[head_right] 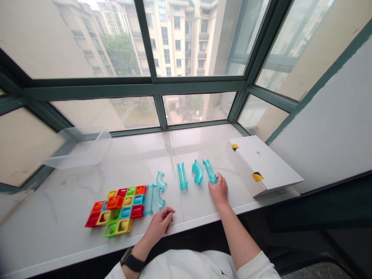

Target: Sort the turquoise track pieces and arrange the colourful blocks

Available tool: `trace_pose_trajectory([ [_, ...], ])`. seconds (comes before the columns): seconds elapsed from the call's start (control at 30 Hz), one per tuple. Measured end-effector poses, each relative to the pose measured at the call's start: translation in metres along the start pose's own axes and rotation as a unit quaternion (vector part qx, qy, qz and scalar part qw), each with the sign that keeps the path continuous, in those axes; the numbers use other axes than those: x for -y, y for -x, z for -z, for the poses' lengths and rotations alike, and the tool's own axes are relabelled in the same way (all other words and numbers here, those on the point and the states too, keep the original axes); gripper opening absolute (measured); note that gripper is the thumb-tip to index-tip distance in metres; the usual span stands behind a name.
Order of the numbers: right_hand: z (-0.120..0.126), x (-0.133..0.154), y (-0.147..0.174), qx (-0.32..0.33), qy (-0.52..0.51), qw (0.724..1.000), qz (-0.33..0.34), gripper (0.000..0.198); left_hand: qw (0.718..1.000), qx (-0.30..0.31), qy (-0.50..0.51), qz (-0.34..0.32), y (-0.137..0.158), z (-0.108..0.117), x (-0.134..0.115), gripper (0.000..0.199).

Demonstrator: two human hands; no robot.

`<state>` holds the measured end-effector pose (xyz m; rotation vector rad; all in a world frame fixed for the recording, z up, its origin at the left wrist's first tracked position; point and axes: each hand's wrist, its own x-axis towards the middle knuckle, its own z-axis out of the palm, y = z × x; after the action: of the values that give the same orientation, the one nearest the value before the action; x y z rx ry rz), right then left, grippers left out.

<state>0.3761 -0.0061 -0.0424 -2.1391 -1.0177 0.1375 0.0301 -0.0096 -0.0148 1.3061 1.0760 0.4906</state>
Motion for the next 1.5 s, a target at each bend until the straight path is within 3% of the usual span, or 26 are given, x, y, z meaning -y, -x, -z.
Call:
trace_pose_trajectory([
  [0.1, 0.016, 0.006, 0.001, 0.028, -0.041, 0.998, -0.044, 0.079, 1.000, -0.004, 0.008, -0.007, 0.002, 0.001, 0.002, 0.036],
  [0.17, 0.034, 0.017, 0.003, 0.011, -0.071, 0.996, -0.050, 0.073, 1.000, -0.002, 0.017, -0.014, 0.003, 0.001, 0.002, 0.034],
  [0.3, 0.081, 0.060, 0.015, -0.063, -0.162, 0.984, 0.028, 0.049, 0.999, 0.001, 0.027, -0.016, 0.003, 0.002, 0.003, 0.035],
  [0.4, 0.108, 0.101, 0.033, -0.029, -0.218, 0.972, 0.089, 0.032, 1.000, 0.002, 0.026, -0.017, 0.002, 0.002, 0.005, 0.036],
  [0.47, 0.112, 0.124, 0.047, 0.031, -0.260, 0.958, 0.114, 0.026, 0.999, 0.003, 0.031, -0.021, 0.002, 0.003, 0.008, 0.037],
  [0.57, 0.092, 0.149, 0.069, 0.186, -0.283, 0.931, 0.136, 0.024, 0.998, -0.002, 0.051, -0.029, 0.003, 0.004, 0.011, 0.043],
  [0.67, 0.045, 0.160, 0.087, 0.325, -0.226, 0.909, 0.133, 0.022, 0.997, 0.000, 0.076, -0.030, 0.004, 0.006, 0.012, 0.052],
  [0.8, -0.021, 0.162, 0.104, 0.380, -0.133, 0.909, 0.111, 0.024, 0.995, 0.014, 0.097, -0.013, 0.006, 0.011, 0.009, 0.067],
  [0.9, -0.051, 0.164, 0.110, 0.384, -0.089, 0.912, 0.115, 0.026, 0.994, 0.020, 0.104, -0.007, 0.009, 0.015, 0.007, 0.070],
  [1.03, -0.062, 0.169, 0.110, 0.385, -0.079, 0.912, 0.115, 0.017, 0.994, 0.023, 0.111, -0.008, 0.012, 0.017, 0.006, 0.071],
  [1.27, -0.053, 0.168, 0.108, 0.395, -0.141, 0.904, 0.086, 0.018, 0.990, 0.012, 0.135, -0.025, 0.016, 0.019, 0.003, 0.064],
  [1.4, -0.052, 0.163, 0.109, 0.413, -0.212, 0.885, 0.016, 0.020, 0.987, 0.016, 0.155, -0.032, 0.017, 0.020, -0.001, 0.060],
  [1.5, -0.051, 0.159, 0.109, 0.444, -0.267, 0.852, -0.070, 0.027, 0.983, 0.008, 0.178, -0.037, 0.017, 0.022, -0.003, 0.053],
])
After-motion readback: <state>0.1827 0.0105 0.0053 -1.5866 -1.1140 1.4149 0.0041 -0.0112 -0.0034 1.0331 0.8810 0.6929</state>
